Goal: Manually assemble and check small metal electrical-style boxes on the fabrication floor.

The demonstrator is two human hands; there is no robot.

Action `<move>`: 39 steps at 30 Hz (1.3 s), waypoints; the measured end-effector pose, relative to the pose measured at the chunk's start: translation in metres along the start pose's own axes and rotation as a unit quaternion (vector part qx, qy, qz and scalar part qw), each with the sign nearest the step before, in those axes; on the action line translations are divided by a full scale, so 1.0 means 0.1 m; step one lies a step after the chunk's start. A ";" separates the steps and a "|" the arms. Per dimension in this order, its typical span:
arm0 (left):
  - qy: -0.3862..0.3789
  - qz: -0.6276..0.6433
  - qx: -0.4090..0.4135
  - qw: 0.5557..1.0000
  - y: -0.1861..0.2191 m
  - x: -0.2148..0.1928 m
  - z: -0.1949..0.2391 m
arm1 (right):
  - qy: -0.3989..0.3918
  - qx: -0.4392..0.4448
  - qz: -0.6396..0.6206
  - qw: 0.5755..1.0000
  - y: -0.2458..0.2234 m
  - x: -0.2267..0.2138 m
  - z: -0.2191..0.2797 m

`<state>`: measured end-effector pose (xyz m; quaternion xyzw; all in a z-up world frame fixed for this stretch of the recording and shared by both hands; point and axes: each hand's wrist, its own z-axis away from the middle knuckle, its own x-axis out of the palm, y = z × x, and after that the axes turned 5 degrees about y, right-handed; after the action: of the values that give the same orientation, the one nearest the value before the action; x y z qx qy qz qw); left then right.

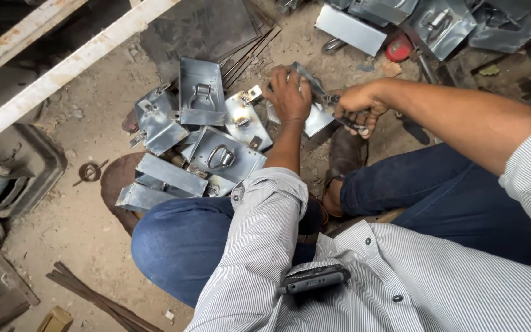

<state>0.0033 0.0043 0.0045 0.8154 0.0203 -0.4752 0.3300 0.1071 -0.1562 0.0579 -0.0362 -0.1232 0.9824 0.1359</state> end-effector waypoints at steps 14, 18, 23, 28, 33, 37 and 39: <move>-0.004 0.067 -0.062 0.996 -0.19 0.16 -0.08 | 0.037 -0.028 -0.024 0.999 0.20 0.03 0.21; -0.033 0.120 -0.061 0.990 -0.37 0.09 -0.14 | -0.053 -0.031 -0.102 0.993 0.31 -0.09 0.47; -0.188 0.048 -0.044 0.980 -0.14 -0.42 -0.62 | 0.101 -0.107 -0.018 0.989 0.29 0.38 0.95; -0.299 -0.035 -0.011 0.953 -0.07 -0.36 -0.91 | 0.200 -0.251 0.301 0.898 0.34 1.10 0.59; -0.343 -0.013 0.004 0.939 0.00 -0.35 -0.88 | 0.285 -0.288 0.035 0.914 0.25 1.22 0.14; -0.333 -0.011 0.021 0.943 -0.08 -0.30 -0.87 | 0.223 -0.316 0.222 0.895 0.52 1.37 -0.35; -0.319 -0.025 0.018 0.947 -0.09 -0.31 -0.86 | 0.158 -0.327 0.229 0.903 0.47 1.59 0.00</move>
<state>0.0490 0.0679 0.0527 0.6262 -0.0738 -0.7190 0.2923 -0.0577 -0.1564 0.0403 -0.2606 -0.4024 0.8725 -0.0949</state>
